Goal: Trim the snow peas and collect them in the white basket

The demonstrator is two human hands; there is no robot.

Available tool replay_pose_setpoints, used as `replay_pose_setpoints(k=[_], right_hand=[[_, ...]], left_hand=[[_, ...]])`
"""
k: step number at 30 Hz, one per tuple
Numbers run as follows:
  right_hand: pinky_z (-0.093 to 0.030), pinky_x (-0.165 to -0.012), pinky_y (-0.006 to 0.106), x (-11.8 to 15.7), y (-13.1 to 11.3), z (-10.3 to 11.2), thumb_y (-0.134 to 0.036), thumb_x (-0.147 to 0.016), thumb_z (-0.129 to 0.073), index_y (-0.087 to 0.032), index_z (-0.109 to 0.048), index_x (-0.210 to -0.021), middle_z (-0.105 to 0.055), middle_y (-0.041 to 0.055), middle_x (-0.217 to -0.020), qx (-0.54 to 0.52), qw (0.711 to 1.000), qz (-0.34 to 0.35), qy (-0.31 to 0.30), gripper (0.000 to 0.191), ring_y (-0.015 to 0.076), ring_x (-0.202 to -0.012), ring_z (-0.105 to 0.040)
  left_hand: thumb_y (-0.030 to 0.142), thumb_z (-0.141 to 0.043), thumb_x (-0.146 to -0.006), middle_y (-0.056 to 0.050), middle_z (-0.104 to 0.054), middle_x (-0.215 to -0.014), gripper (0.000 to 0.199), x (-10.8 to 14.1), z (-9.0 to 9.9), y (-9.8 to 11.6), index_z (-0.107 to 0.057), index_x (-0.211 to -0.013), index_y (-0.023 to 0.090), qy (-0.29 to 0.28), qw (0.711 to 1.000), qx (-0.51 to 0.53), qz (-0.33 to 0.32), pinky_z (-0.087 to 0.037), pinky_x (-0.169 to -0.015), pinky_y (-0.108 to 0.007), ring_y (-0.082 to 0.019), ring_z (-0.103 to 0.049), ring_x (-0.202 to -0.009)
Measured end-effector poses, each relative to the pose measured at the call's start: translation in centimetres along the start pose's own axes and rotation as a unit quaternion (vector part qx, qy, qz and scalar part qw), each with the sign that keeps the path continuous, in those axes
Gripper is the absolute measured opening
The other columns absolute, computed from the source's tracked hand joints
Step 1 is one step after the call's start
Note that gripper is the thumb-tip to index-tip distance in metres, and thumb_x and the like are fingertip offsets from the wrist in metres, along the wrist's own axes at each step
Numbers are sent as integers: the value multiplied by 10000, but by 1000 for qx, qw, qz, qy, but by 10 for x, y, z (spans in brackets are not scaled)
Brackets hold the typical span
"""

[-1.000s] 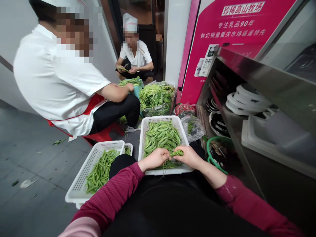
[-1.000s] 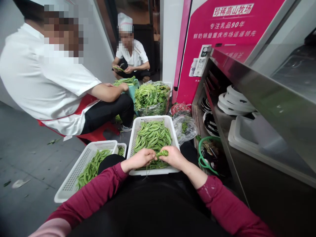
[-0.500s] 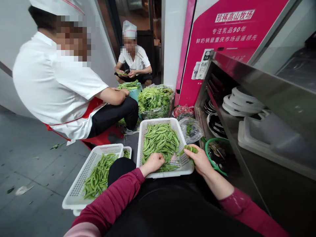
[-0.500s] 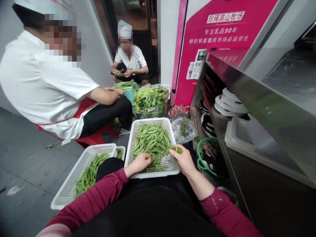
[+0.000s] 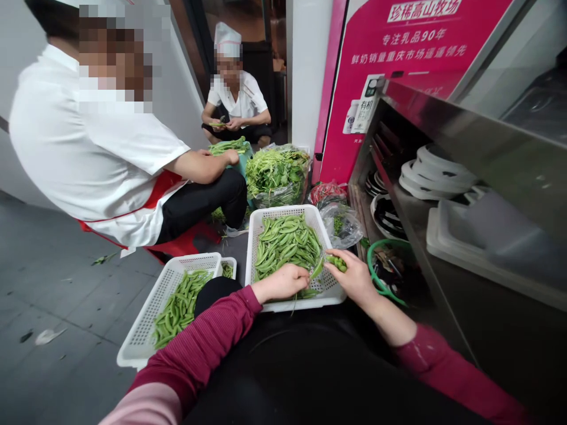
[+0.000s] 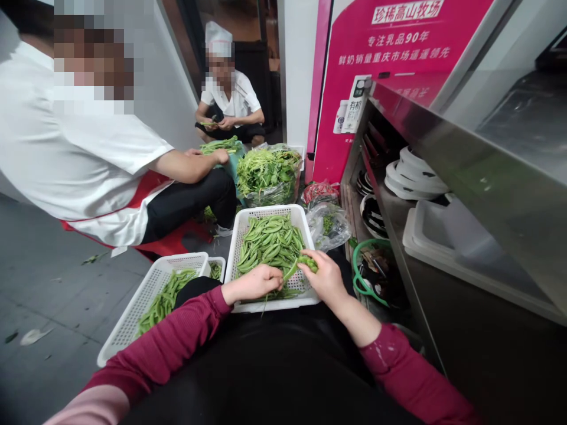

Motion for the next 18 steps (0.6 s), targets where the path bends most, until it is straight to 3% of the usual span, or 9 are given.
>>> replay_pose_setpoints(k=[3,5,7,9,11,13,14,16,18], right_hand=[[-380,-789,316,-10,-16,9,-258,-766,-509,-194,-617,-905,-581,87,-941,141,959,178,-167,188,200,-894,-516],[-396,-727,285,-15,-22,6,-232,-740,-532,-189,-624,-801,-578,65,-855,157,939,197,-234,118,176,-810,-525],[-405,-688,267,-19,-20,-3,-247,-698,-580,-184,-614,-752,-573,39,-793,114,961,131,-213,90,159,-752,-525],[-419,-639,263,-21,-9,-12,-313,-662,-621,-174,-606,-782,-576,17,-726,6,989,7,-151,185,147,-678,-530],[-433,-577,263,-20,8,-20,-398,-673,-602,-150,-591,-833,-579,10,-661,-139,980,-114,-84,295,138,-593,-533],[-448,-549,265,-21,26,-26,-427,-736,-525,-126,-576,-880,-604,34,-676,-223,959,-167,-61,337,140,-575,-554],[-457,-560,264,-22,32,-28,-402,-770,-484,-123,-573,-906,-623,50,-719,-197,964,-156,-89,323,141,-594,-572],[-468,-607,266,-24,40,-37,-303,-776,-484,-145,-591,-929,-649,61,-794,-33,974,-90,-208,244,148,-660,-601],[-461,-675,285,-25,43,-51,-183,-704,-551,-180,-631,-894,-663,63,-830,156,934,-14,-322,207,176,-745,-613]], left_hand=[[170,-437,-697,47,-377,-466,183,-2,6,3,-525,-540,135,-22,996,-70,-41,-265,-477,-182,-60,-301,-459],[163,-438,-692,42,-381,-484,184,-4,8,8,-500,-521,137,6,993,-94,-71,-272,-501,-188,-62,-310,-477],[168,-413,-713,34,-396,-510,205,-5,9,11,-486,-524,137,85,991,-83,-66,-284,-523,-191,-67,-332,-504],[192,-382,-741,30,-398,-522,229,-5,10,7,-480,-542,138,186,981,-39,-24,-293,-527,-190,-72,-351,-527],[222,-369,-751,32,-394,-523,241,-2,10,-3,-465,-547,139,254,967,17,19,-305,-529,-188,-74,-364,-539],[243,-385,-736,39,-377,-506,238,4,7,-20,-431,-525,143,268,959,70,55,-308,-516,-184,-70,-365,-524],[252,-392,-729,45,-360,-487,239,9,6,-29,-411,-515,147,263,956,102,80,-300,-492,-182,-65,-356,-496],[294,-394,-734,59,-312,-441,263,18,2,-48,-373,-510,159,253,940,180,145,-259,-422,-179,-54,-318,-416],[375,-392,-755,73,-269,-399,316,27,0,-62,-349,-519,169,256,911,255,199,-198,-366,-179,-45,-272,-345]])
Point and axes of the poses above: each hand's wrist, its own x-axis away from the middle knuckle, its own z-axis out of the back of the hand, y = z × x, the point moved 1 cm from there along -x, towards the middle knuckle
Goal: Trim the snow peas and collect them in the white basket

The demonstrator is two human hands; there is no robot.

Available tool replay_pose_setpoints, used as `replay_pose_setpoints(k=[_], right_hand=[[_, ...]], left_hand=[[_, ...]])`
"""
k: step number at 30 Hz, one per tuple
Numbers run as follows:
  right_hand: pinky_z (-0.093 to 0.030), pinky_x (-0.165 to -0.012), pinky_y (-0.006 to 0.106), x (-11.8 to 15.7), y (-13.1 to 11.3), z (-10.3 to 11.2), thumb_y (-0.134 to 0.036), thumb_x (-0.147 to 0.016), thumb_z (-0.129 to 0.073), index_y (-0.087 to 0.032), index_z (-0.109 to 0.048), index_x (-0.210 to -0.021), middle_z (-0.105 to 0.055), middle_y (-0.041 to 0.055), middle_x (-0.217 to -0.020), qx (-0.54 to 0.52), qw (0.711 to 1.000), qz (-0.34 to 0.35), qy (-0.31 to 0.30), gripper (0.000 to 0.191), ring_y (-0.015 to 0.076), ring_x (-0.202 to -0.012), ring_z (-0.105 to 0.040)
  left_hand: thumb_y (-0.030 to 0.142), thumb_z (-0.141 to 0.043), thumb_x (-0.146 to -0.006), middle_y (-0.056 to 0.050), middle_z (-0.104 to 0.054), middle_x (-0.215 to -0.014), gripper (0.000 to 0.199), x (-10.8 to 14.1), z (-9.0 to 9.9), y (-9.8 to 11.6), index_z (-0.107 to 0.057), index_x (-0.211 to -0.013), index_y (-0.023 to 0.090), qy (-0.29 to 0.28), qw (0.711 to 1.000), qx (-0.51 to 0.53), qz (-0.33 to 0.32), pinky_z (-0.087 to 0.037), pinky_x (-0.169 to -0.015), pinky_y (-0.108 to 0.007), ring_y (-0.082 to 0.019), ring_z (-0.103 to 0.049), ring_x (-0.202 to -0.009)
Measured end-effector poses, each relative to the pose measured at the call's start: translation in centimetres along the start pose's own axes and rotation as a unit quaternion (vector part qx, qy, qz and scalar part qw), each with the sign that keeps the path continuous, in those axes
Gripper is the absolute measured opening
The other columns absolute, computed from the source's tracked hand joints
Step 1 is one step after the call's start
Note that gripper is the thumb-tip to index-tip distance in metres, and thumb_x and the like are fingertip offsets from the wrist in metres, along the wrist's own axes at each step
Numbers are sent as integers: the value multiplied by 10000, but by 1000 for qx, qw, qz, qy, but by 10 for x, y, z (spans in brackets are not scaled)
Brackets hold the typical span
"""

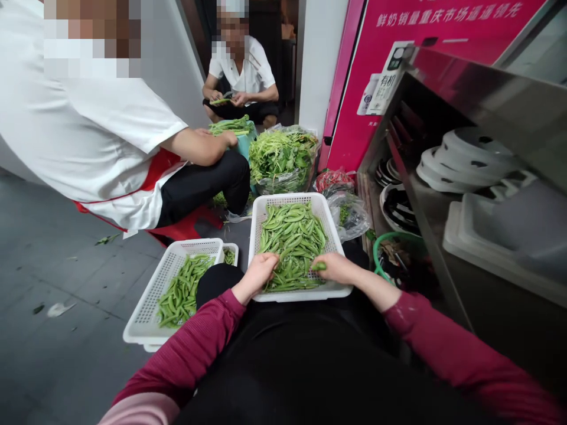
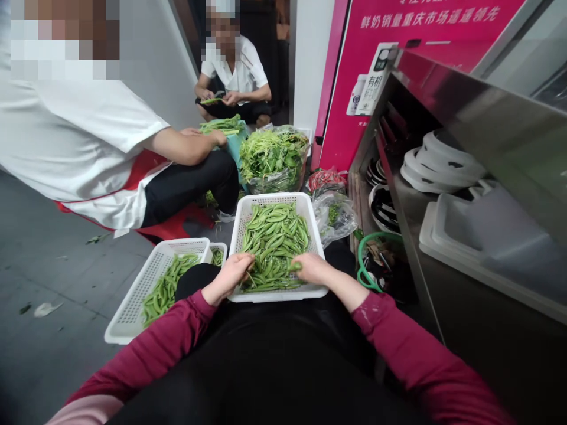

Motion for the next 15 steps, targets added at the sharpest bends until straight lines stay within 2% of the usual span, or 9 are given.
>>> replay_pose_setpoints(k=[2,5,8,11,15], right_hand=[[-439,-744,323,-10,-6,-14,-91,-634,-582,-181,-666,-808,-667,90,-850,108,992,16,-59,214,221,-838,-605],[-420,-778,374,-23,-13,-35,-41,-662,-526,-119,-674,-721,-660,163,-842,175,979,22,-97,178,262,-877,-599],[-424,-766,391,-31,-14,-47,-40,-697,-485,-83,-671,-728,-653,196,-837,218,969,17,-120,194,274,-864,-605],[-449,-714,333,-35,-9,-45,-75,-676,-535,-107,-674,-766,-658,171,-844,236,962,0,-136,169,247,-823,-618],[-447,-663,264,-30,-3,-25,-166,-630,-619,-191,-670,-834,-660,102,-867,231,965,-17,-120,212,212,-803,-616]], left_hand=[[454,-408,-754,81,-254,-371,367,1,6,-6,-345,-528,172,12,999,39,35,-160,-343,-177,-40,-257,-312],[487,-458,-732,81,-269,-355,388,4,9,-6,-373,-533,165,13,998,46,46,-152,-339,-169,-35,-271,-308],[462,-481,-726,77,-297,-356,376,5,8,-4,-401,-525,154,0,999,29,38,-163,-349,-167,-28,-263,-316],[447,-461,-738,75,-307,-357,372,4,6,-6,-406,-518,152,-6,999,19,27,-186,-365,-169,-30,-265,-327],[388,-424,-750,71,-328,-377,320,0,3,-14,-448,-538,150,-15,1000,-23,3,-225,-388,-175,-44,-285,-349]])
Point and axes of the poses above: each hand's wrist, its own x-axis away from the middle knuckle, its own z-axis out of the back of the hand, y = z × x, the point moved 1 cm from there along -x, towards the middle knuckle
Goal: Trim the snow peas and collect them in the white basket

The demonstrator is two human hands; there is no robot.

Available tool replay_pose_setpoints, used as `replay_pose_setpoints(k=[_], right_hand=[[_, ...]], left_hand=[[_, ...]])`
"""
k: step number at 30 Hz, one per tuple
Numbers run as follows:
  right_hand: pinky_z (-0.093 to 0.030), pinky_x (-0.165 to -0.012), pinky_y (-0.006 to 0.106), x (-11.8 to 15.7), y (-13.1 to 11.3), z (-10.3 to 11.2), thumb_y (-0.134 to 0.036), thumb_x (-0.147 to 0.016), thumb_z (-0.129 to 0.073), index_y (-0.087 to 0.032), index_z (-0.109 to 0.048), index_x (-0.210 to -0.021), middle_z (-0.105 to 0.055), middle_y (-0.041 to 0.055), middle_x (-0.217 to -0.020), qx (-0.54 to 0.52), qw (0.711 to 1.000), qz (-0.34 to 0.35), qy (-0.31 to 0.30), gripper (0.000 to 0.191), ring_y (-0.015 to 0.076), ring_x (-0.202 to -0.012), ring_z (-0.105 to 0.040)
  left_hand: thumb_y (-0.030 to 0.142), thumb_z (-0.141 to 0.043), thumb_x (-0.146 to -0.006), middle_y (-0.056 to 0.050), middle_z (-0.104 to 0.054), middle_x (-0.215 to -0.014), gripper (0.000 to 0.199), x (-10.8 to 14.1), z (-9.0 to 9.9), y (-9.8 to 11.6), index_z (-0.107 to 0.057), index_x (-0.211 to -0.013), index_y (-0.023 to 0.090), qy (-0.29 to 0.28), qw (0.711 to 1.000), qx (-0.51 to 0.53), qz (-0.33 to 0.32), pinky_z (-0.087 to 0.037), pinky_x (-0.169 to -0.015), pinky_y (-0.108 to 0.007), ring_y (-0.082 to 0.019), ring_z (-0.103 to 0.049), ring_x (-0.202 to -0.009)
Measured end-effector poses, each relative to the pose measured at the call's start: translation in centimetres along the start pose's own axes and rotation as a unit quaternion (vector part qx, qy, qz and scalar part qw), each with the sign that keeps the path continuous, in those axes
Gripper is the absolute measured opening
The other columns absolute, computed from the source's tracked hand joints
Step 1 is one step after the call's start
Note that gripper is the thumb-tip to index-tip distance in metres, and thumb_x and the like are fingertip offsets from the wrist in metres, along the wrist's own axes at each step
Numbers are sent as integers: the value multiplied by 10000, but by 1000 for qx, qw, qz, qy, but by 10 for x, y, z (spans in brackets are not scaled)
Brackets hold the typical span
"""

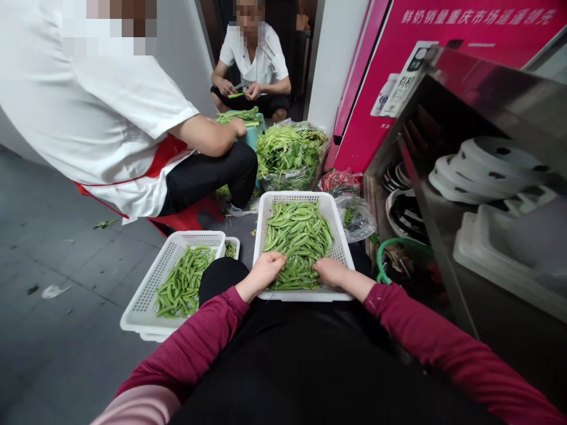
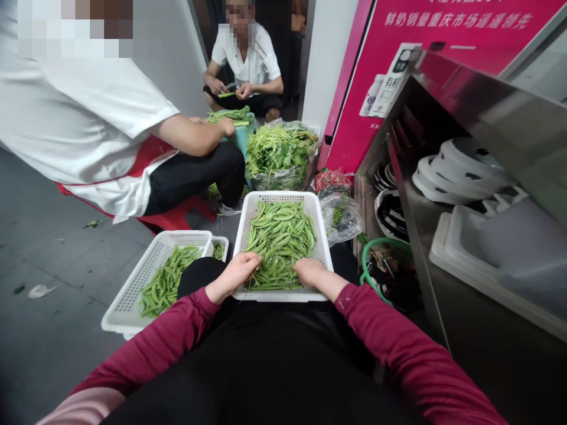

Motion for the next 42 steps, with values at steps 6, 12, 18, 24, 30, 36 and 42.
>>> replay_pose_setpoints(k=[6,12,18,24,30,36,42], right_hand=[[-420,-712,225,32,17,31,-265,-656,-612,-214,-643,-860,-637,13,-896,-156,983,32,95,213,150,-815,-580],[-407,-722,239,53,21,39,-266,-625,-641,-178,-644,-784,-630,2,-803,-306,936,45,170,182,146,-770,-567],[-406,-742,248,58,19,35,-250,-635,-650,-178,-643,-779,-629,18,-828,-305,926,87,205,161,152,-791,-567],[-413,-731,268,68,14,40,-276,-666,-636,-223,-645,-850,-627,20,-847,-264,927,111,241,192,164,-789,-565],[-415,-707,266,74,10,47,-251,-660,-628,-204,-652,-750,-637,16,-781,-347,886,88,295,105,157,-735,-571],[-407,-599,263,76,26,39,-381,-634,-641,-167,-632,-785,-621,12,-693,-541,729,-38,417,262,143,-610,-537],[-376,-532,244,80,27,34,-401,-603,-671,-160,-616,-793,-564,-26,-572,-617,678,-39,399,312,113,-520,-484]], left_hand=[[192,-438,-679,-1,-590,-654,204,-4,-23,4,-630,-691,124,-101,983,-136,-74,-370,-595,-195,-97,-487,-608],[346,-417,-750,43,-406,-444,329,0,-40,29,-638,-810,110,-208,969,-114,-60,-291,-438,-193,-73,-352,-417],[326,-408,-741,67,-313,-411,261,5,-43,40,-563,-700,119,-215,975,-44,-12,-230,-378,-181,-53,-270,-356],[256,-390,-700,61,-347,-394,188,-1,-49,41,-506,-616,134,-197,979,-43,-36,-217,-386,-183,-60,-293,-363],[212,-383,-666,55,-369,-445,173,-7,-57,49,-489,-555,132,-160,981,-42,-104,-262,-441,-182,-56,-316,-420],[164,-409,-624,52,-343,-436,172,-16,-61,16,-480,-471,132,-81,968,-211,-113,-263,-476,-198,-66,-308,-452],[202,-392,-714,-9,-607,-709,274,-11,-50,27,-641,-800,126,-95,969,-183,-138,-373,-608,-204,-102,-480,-603]])
Point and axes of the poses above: each hand's wrist, its own x-axis away from the middle knuckle, its own z-axis out of the back of the hand, y = z × x, the point moved 1 cm from there along -x, towards the middle knuckle
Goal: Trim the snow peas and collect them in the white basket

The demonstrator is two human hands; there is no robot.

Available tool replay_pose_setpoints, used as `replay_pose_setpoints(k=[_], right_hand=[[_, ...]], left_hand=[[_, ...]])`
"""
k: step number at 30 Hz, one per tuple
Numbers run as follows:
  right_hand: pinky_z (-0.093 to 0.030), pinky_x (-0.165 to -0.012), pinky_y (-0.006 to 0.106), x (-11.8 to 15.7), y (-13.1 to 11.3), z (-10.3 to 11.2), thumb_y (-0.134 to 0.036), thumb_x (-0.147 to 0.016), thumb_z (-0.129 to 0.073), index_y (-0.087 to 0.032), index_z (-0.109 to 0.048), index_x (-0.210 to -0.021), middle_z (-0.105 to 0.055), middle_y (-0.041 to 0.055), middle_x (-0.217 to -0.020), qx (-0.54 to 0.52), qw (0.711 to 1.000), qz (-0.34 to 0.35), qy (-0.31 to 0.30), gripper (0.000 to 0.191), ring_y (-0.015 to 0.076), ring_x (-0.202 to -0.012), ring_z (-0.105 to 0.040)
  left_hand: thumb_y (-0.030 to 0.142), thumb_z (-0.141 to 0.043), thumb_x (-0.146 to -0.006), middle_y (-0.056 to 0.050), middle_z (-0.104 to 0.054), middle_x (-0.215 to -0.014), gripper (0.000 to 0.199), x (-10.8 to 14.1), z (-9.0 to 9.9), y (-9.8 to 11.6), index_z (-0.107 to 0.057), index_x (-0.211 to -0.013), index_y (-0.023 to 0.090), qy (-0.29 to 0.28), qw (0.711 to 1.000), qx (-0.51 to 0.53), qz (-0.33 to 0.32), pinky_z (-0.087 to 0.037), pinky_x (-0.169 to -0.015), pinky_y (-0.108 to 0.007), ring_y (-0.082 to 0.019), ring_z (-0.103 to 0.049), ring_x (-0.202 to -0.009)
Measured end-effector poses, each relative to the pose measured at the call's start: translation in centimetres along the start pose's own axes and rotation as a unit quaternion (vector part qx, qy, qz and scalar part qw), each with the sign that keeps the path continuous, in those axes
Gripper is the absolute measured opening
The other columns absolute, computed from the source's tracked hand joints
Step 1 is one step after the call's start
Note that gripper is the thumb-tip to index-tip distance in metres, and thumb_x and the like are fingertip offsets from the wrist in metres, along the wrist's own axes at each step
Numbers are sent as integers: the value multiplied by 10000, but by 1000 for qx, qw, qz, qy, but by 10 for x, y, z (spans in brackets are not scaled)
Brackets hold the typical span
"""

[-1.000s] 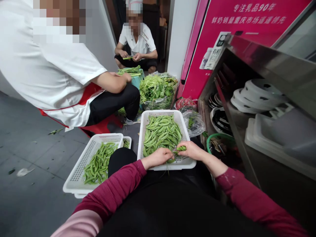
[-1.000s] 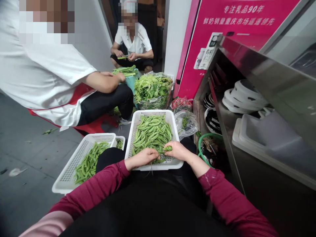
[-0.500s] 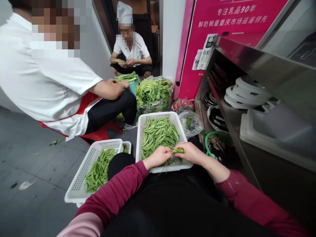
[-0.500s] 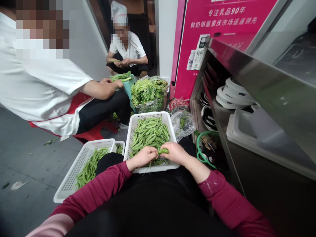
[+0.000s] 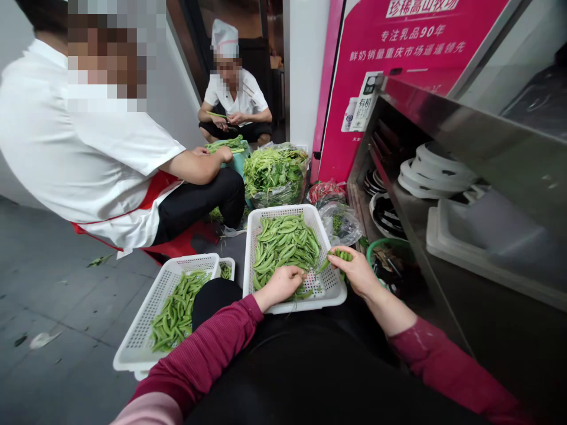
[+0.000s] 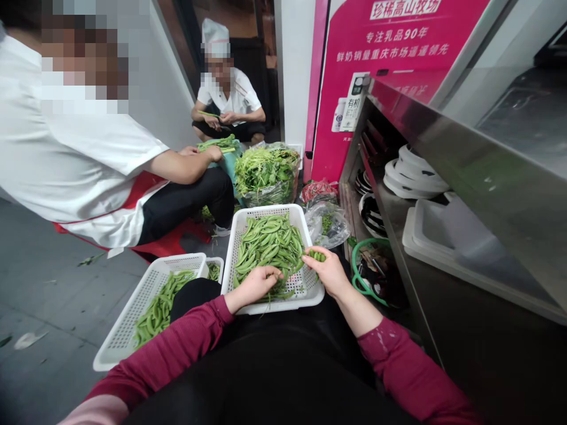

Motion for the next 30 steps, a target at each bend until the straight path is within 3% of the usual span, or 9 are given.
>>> replay_pose_setpoints(k=[5,8,11,14,17,19,21,25,30], right_hand=[[-394,-529,257,8,0,-9,-411,-648,-636,-161,-606,-836,-572,-19,-565,33,999,4,-21,314,130,-520,-507],[-419,-636,300,12,-7,-6,-370,-721,-570,-163,-617,-864,-636,47,-752,174,979,109,0,256,175,-682,-561],[-371,-766,344,14,-25,-3,-244,-785,-494,-179,-625,-908,-622,93,-955,360,884,290,-70,191,204,-867,-536],[-360,-751,343,12,-38,-8,-174,-780,-488,-181,-634,-838,-636,85,-845,438,797,355,-215,157,202,-840,-525],[-391,-702,321,10,-36,-22,-237,-715,-586,-177,-626,-748,-624,56,-729,379,856,274,-221,80,195,-773,-529],[-421,-645,305,11,-26,-33,-322,-677,-626,-174,-614,-777,-619,32,-707,248,944,138,-166,179,173,-690,-546],[-443,-567,283,13,-11,-42,-381,-668,-627,-160,-592,-808,-617,23,-700,61,992,-28,-108,264,151,-611,-562],[-474,-498,247,-1,12,-34,-320,-653,-656,-163,-557,-770,-634,32,-743,-211,958,-196,-7,219,137,-595,-594],[-520,-501,268,-29,23,-8,-155,-688,-611,-213,-544,-763,-632,-20,-631,-233,932,-273,42,116,128,-521,-599]], left_hand=[[260,-392,-766,-15,-609,-758,292,2,4,28,-630,-867,125,-70,995,25,-74,-378,-626,-195,-104,-495,-650],[233,-382,-763,9,-548,-609,267,3,5,29,-619,-726,115,-90,994,-10,-63,-341,-536,-181,-82,-435,-542],[203,-411,-733,33,-458,-507,217,6,13,29,-579,-620,124,-98,988,-78,-90,-289,-482,-183,-69,-364,-477],[181,-435,-706,47,-373,-461,198,10,22,34,-515,-531,134,-83,977,-130,-146,-254,-473,-196,-63,-307,-452],[187,-409,-729,43,-380,-490,215,14,27,40,-502,-542,135,-7,986,-84,-144,-262,-492,-194,-66,-321,-483],[220,-386,-755,40,-396,-514,232,16,26,40,-509,-577,134,51,993,-2,-105,-280,-502,-187,-70,-345,-510],[244,-381,-758,38,-411,-528,235,17,23,33,-514,-600,131,90,991,78,-67,-301,-513,-183,-72,-365,-523],[225,-407,-704,47,-388,-483,193,22,24,2,-496,-560,134,118,982,146,10,-287,-476,-181,-63,-352,-473],[205,-375,-674,74,-308,-401,155,45,24,-35,-504,-613,143,123,949,244,157,-209,-384,-179,-53,-295,-354]])
Point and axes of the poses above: each hand's wrist, its own x-axis away from the middle knuckle, its own z-axis out of the back of the hand, y = z × x, the point moved 1 cm from there along -x, towards the middle knuckle
